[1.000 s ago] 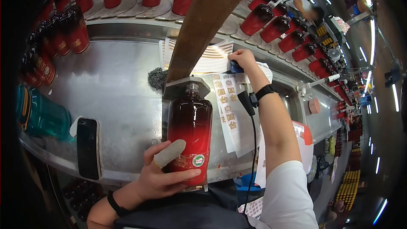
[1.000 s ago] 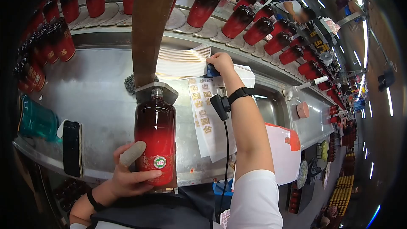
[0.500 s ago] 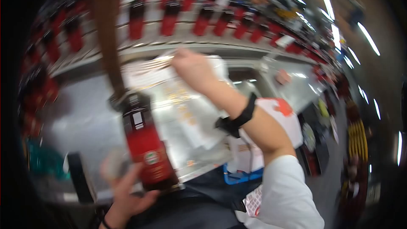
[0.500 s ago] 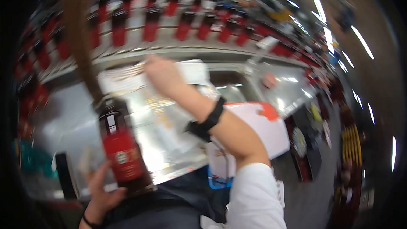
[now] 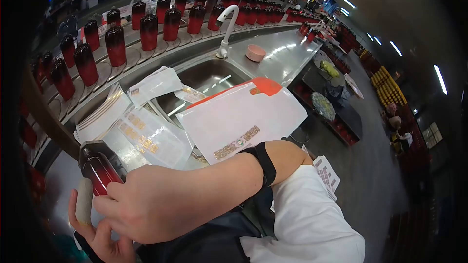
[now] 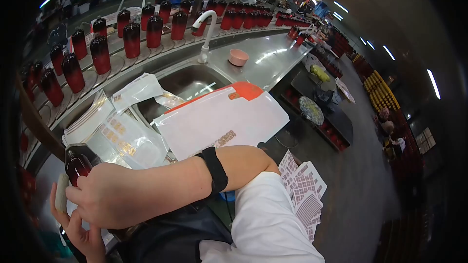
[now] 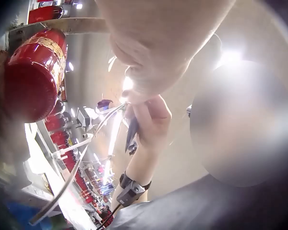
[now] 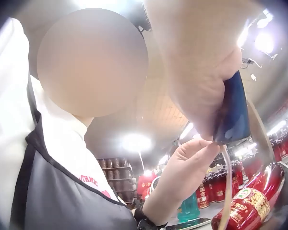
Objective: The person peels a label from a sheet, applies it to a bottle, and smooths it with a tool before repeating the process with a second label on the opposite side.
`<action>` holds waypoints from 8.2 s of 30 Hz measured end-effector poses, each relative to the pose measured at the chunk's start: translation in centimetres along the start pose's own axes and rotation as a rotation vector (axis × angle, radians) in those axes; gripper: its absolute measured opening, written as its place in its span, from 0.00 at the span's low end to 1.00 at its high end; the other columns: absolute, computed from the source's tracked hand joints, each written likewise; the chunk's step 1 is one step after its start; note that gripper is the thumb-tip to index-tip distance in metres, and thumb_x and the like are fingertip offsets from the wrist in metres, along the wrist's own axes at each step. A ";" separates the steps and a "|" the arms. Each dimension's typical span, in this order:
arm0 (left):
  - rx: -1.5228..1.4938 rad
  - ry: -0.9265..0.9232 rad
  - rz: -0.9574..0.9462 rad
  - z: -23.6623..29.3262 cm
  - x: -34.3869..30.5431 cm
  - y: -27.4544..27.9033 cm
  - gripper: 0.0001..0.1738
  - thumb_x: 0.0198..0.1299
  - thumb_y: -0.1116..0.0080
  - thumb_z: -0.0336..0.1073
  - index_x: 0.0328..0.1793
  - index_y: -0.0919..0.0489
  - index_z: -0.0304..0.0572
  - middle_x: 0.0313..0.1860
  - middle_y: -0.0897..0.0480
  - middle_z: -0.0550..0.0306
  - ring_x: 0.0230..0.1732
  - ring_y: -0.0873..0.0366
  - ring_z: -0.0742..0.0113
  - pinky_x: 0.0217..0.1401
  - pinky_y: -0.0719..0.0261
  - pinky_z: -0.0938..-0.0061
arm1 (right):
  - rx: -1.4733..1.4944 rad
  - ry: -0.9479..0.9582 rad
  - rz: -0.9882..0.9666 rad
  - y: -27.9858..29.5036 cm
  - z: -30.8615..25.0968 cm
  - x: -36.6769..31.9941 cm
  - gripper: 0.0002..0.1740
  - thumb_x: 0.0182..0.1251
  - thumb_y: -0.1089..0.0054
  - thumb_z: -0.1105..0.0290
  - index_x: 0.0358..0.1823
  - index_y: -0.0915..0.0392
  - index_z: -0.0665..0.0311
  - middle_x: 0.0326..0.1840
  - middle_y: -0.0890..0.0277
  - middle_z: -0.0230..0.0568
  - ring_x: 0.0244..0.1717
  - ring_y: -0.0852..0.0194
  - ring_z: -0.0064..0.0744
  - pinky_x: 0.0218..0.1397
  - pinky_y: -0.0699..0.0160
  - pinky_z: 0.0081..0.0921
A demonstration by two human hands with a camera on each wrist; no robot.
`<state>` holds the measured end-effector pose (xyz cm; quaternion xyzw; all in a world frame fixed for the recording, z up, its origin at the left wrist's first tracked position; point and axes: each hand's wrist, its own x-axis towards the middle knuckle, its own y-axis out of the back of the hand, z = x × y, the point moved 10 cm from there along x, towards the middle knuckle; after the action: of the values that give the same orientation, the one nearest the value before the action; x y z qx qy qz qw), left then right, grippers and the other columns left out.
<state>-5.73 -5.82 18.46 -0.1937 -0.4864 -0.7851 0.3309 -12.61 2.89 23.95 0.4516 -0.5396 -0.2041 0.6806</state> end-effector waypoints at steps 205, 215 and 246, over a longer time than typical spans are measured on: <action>0.248 -0.171 -0.054 -10.3 -15.0 4.5 0.17 0.61 0.41 0.32 0.56 0.16 0.37 0.60 0.18 0.45 0.62 0.21 0.51 0.59 0.17 0.68 | 1.171 -1.195 -0.298 -24.4 2.7 -3.8 0.08 0.70 0.34 0.71 0.36 0.18 0.69 0.33 0.21 0.27 0.37 0.28 0.14 0.42 0.30 0.16; 0.055 -0.117 -0.080 -11.6 -14.1 5.9 0.23 0.54 0.35 0.30 0.59 0.16 0.43 0.60 0.19 0.50 0.61 0.21 0.54 0.61 0.18 0.66 | 1.165 -1.172 -0.326 -24.6 2.8 -3.3 0.07 0.70 0.34 0.72 0.36 0.18 0.69 0.33 0.20 0.28 0.36 0.28 0.14 0.42 0.29 0.16; 0.122 0.054 -0.088 -12.8 -7.2 2.2 0.39 0.46 0.26 0.38 0.69 0.23 0.41 0.72 0.28 0.49 0.74 0.35 0.43 0.71 0.25 0.60 | 1.159 -1.068 -0.158 -23.3 3.3 -3.3 0.07 0.65 0.28 0.70 0.33 0.17 0.66 0.35 0.28 0.28 0.31 0.38 0.16 0.35 0.37 0.18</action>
<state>1.14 -15.48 9.54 -0.1303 -0.5324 -0.7726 0.3205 -11.87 -7.74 2.74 0.6120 -0.7800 -0.1271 -0.0306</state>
